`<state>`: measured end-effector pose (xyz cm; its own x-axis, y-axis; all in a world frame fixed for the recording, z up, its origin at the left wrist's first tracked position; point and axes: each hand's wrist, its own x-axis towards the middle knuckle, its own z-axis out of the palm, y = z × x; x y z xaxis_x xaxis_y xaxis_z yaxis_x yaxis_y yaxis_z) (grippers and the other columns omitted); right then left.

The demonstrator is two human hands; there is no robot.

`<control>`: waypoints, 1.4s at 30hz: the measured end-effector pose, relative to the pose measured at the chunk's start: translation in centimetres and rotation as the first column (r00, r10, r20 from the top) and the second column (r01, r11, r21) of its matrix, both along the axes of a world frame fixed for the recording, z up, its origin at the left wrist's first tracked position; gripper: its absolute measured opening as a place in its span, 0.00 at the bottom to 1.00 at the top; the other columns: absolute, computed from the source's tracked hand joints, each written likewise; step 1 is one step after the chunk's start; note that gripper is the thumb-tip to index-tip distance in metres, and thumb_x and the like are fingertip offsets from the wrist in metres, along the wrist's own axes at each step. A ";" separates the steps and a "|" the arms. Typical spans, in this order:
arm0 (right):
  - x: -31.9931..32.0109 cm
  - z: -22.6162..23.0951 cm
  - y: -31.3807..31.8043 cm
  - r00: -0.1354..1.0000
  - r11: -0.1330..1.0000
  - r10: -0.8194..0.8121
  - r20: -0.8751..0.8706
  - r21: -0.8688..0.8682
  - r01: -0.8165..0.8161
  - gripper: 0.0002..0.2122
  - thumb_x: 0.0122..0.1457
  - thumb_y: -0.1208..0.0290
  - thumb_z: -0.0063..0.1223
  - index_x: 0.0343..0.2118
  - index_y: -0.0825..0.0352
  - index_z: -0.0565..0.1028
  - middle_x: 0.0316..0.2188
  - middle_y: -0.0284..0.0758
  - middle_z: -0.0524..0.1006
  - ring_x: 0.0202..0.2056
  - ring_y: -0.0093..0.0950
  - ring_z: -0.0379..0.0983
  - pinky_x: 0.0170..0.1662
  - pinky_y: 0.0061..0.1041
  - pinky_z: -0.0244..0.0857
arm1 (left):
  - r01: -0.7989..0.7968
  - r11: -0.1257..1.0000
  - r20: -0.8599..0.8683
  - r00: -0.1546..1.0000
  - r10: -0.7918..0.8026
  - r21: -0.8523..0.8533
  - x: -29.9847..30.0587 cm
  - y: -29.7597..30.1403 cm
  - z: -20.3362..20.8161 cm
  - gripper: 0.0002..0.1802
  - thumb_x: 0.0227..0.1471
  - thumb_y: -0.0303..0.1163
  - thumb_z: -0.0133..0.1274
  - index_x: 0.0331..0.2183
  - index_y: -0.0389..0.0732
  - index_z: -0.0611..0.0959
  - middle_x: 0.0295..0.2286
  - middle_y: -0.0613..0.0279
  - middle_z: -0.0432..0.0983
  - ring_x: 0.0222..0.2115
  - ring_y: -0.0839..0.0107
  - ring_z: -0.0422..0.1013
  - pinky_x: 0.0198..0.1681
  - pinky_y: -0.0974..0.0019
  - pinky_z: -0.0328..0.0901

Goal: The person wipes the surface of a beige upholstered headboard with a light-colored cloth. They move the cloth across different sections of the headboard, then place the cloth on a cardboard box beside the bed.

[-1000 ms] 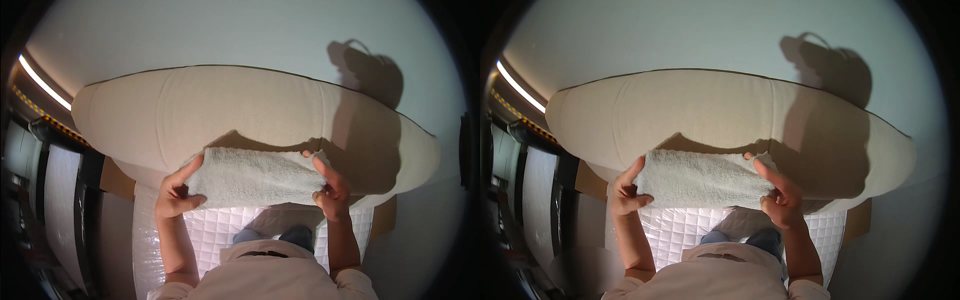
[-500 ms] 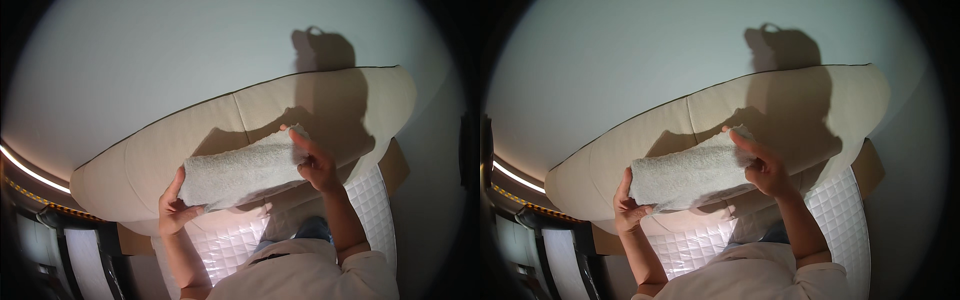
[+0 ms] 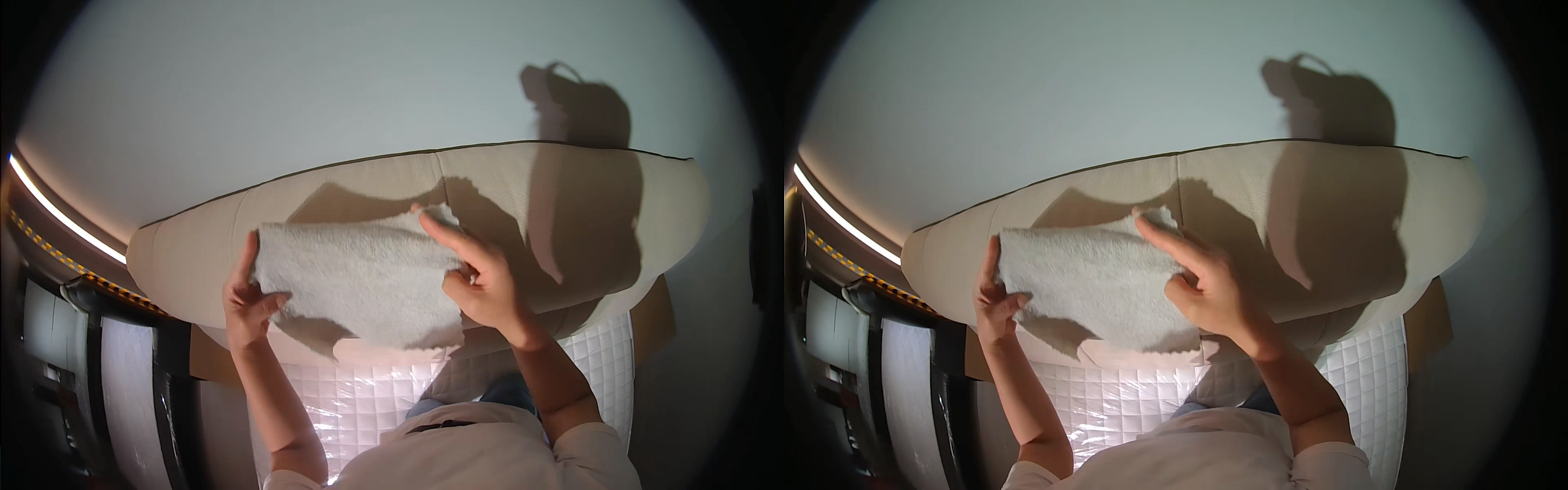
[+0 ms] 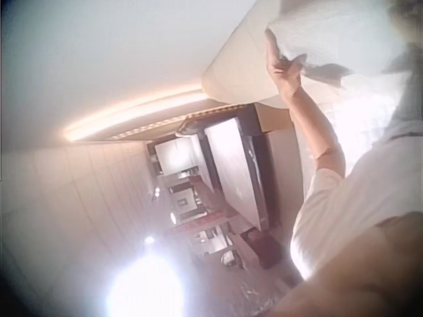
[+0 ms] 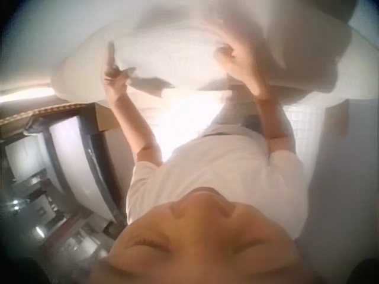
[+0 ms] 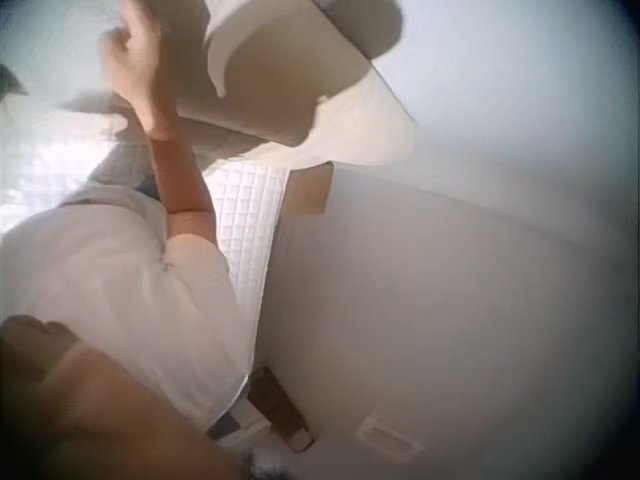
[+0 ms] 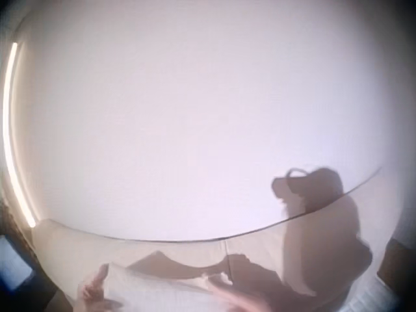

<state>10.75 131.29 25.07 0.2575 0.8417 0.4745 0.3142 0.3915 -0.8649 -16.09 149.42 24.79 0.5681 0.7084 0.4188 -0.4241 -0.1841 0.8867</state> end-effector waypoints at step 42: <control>-8.9 5.5 11.8 0.968 0.959 0.248 -0.037 -0.133 -0.251 0.28 0.44 0.91 0.36 0.54 0.79 0.66 0.54 0.47 0.69 0.62 0.31 0.55 0.63 0.25 0.45 | -0.246 0.963 0.190 0.946 0.262 -0.107 -11.7 7.1 0.6 0.51 0.14 0.16 0.55 0.53 0.33 0.73 0.52 0.57 0.70 0.55 0.67 0.64 0.61 0.69 0.50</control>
<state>1.90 143.05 30.56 0.0391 0.9364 0.3487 0.2035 0.3341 -0.9203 -27.75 156.54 25.38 0.2750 0.8543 0.4411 -0.5434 -0.2404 0.8043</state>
